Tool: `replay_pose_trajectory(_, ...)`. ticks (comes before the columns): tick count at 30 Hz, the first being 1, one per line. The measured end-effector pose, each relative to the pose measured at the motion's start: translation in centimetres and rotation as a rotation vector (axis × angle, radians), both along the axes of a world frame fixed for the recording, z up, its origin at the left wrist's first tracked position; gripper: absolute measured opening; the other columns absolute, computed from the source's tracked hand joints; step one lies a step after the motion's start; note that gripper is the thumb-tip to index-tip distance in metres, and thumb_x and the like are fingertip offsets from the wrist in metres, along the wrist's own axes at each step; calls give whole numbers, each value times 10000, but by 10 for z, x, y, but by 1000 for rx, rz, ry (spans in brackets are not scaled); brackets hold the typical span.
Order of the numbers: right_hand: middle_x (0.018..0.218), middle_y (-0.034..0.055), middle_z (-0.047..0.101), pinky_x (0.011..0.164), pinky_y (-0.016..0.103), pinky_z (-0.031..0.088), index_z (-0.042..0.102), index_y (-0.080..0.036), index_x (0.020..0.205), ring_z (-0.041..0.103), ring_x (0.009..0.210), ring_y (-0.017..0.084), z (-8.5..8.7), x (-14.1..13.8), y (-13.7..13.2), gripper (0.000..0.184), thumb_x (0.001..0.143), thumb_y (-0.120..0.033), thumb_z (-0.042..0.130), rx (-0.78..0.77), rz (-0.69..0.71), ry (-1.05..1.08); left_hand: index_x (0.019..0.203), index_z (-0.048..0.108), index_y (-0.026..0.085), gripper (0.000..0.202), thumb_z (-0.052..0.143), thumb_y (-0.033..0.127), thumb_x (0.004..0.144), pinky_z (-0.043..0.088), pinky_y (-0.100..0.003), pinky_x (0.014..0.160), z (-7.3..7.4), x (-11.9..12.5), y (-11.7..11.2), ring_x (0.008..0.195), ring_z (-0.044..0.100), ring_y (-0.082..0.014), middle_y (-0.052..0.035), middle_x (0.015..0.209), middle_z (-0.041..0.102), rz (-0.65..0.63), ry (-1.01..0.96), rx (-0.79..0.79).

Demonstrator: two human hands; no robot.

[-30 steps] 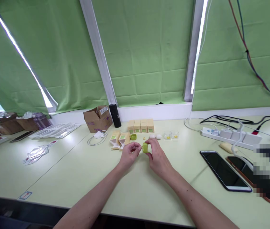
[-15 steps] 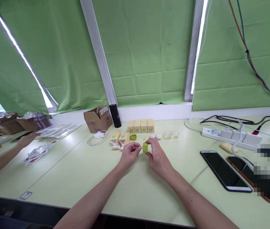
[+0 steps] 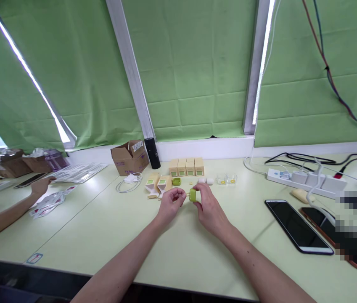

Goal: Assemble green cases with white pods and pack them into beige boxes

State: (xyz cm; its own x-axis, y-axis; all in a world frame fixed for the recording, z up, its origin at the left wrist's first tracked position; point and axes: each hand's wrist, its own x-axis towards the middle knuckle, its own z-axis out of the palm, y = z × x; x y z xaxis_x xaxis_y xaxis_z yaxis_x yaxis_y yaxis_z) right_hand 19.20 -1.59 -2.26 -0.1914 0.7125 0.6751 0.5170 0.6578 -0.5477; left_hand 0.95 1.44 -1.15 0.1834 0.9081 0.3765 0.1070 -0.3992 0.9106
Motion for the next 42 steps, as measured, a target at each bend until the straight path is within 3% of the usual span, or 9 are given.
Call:
replay_pose_trajectory(14,1318,145,569,1030,571,535,448,-250,1295,583,1256,321,4,-1,-3,400,924,-112,500,39,-40,-31,803,630,158,300,721,442,830,361,-243,567,-1,-2,2,566,447,-98,28,622,531,-26,-34,-50)
replay_pose_trajectory(19,1314,150,567,1021,581,535,444,-245,1303,577,1259,333,5,-1,-5,411,918,-115,509,49,-60,-54,865,622,166,249,694,405,853,389,-254,596,-3,-3,5,593,513,-113,20,671,561,-13,-66,-53)
replay_pose_trajectory(23,1328,159,525,1017,580,537,420,-243,1344,551,1275,337,7,0,-6,455,920,-103,505,42,-59,-65,1078,639,186,211,644,287,893,465,-307,734,1,-7,1,901,642,-203,-72,930,664,95,26,126)
replay_pose_trajectory(28,1319,160,473,968,556,578,436,-259,1380,578,1224,323,6,0,-6,505,915,-70,497,32,-35,-51,1270,599,245,384,658,209,893,485,-454,945,4,-8,-7,1216,503,-296,-126,1246,640,43,243,459)
replay_pose_trajectory(34,1312,148,482,996,547,583,429,-285,1447,598,1227,315,5,-1,-6,572,922,-62,482,54,-15,-41,1341,564,259,464,689,204,897,443,-526,1065,0,-6,-8,1257,457,-307,-115,1306,622,-13,321,552)
replay_pose_trajectory(37,1326,149,522,1029,561,560,426,-275,1422,576,1266,321,6,-1,-7,520,941,-85,481,86,4,-39,1306,599,257,420,688,192,901,442,-524,1066,-1,-6,-6,1246,471,-307,-112,1286,640,-13,319,547)
replay_pose_trajectory(42,1274,155,572,972,559,576,421,-255,1345,616,1162,306,6,-1,-5,387,980,-145,488,108,8,-29,1268,630,253,380,692,182,900,459,-512,1041,0,-6,-5,1213,487,-300,-103,1221,677,-24,301,516)
